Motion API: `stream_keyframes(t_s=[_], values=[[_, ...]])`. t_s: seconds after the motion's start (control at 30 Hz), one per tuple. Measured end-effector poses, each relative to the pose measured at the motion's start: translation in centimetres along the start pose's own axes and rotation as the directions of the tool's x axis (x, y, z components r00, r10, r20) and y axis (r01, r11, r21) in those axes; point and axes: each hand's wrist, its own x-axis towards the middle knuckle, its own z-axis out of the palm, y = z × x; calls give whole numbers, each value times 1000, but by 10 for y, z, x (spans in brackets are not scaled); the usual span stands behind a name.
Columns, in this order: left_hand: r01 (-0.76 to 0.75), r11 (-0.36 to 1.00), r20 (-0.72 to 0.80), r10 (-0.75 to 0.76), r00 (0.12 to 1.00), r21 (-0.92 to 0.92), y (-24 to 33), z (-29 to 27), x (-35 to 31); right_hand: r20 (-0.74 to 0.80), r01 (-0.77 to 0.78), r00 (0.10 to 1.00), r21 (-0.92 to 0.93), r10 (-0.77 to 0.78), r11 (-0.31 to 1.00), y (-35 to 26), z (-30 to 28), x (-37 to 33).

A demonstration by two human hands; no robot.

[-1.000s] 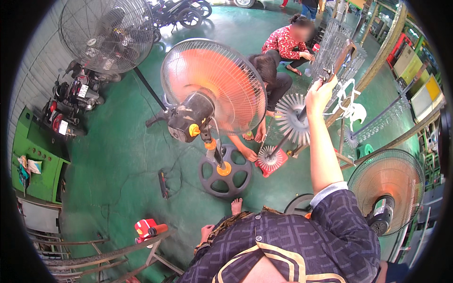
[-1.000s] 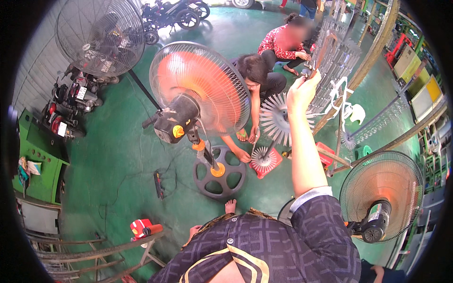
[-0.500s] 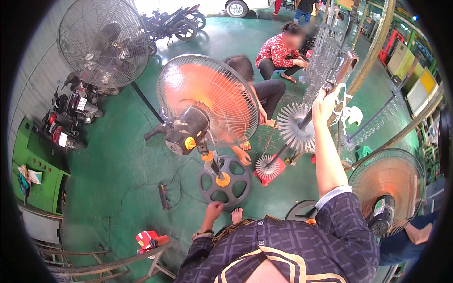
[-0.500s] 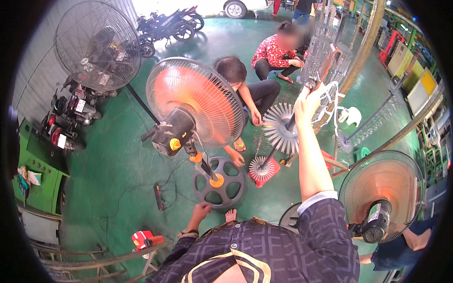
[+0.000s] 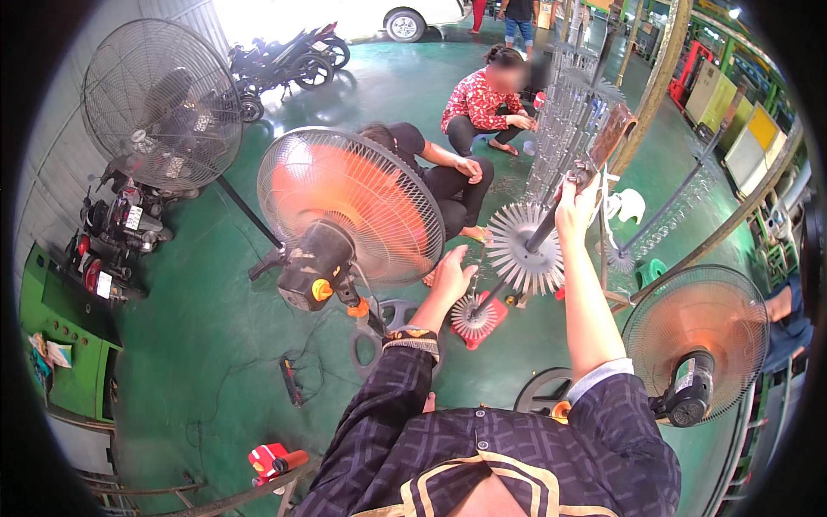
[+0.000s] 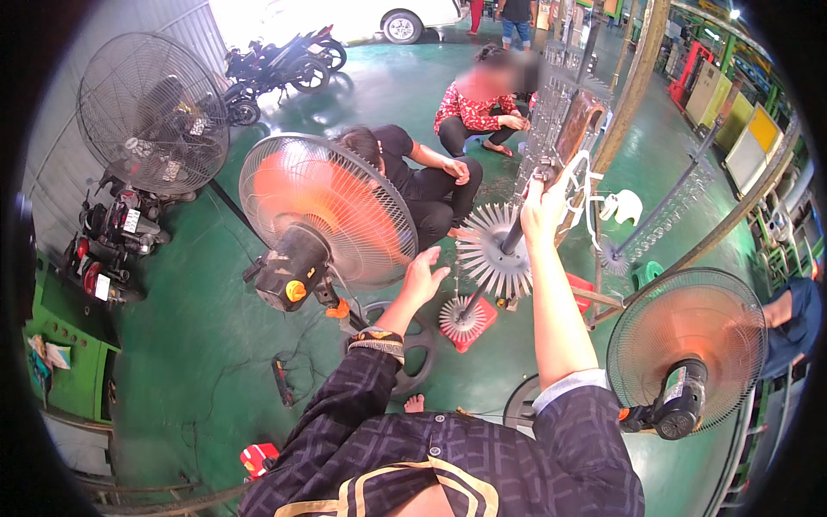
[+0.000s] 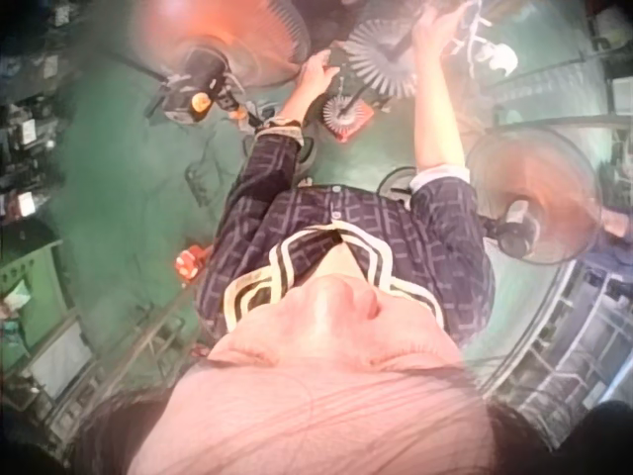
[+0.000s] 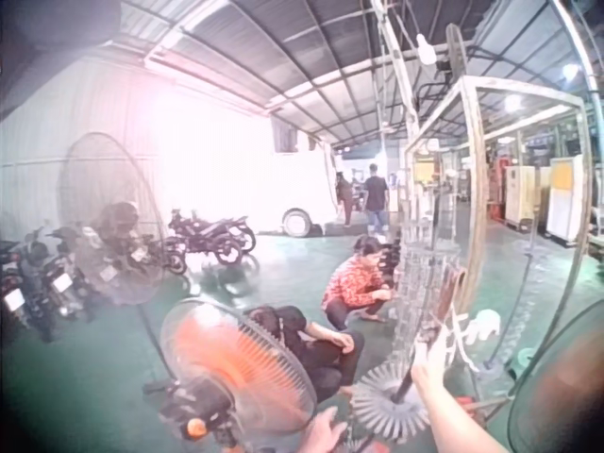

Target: The person picks up a fan blade assembly and walks through a workshop. They then stand at a workbench and repeatedly insert small metal pins into the slots of the fan blade assembly by hand.

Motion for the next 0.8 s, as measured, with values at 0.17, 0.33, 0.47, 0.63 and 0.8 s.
stream_keyframes(t_s=[0.17, 0.33, 0.47, 0.63, 0.8], values=[[-45, 999, 31, 45, 999, 3, 9, 13, 21, 47, 0, 999, 140, -6, 990, 12, -15, 3], [42, 998, 165, -35, 986, -39, 33, 13, 28, 70, -14, 998, 212, -1, 977, 9, -25, 0], [26, 989, 127, -7, 992, -148, 7, 23, 31, 71, -23, 997, 258, 5, 966, 7, -18, -1], [98, 993, 174, -85, 981, -65, 21, 19, 31, 76, -24, 997, 188, 10, 982, 11, -23, 0], [128, 991, 168, -122, 978, -26, 29, 8, 27, 68, -6, 998, 175, -6, 985, 13, -19, -1]])
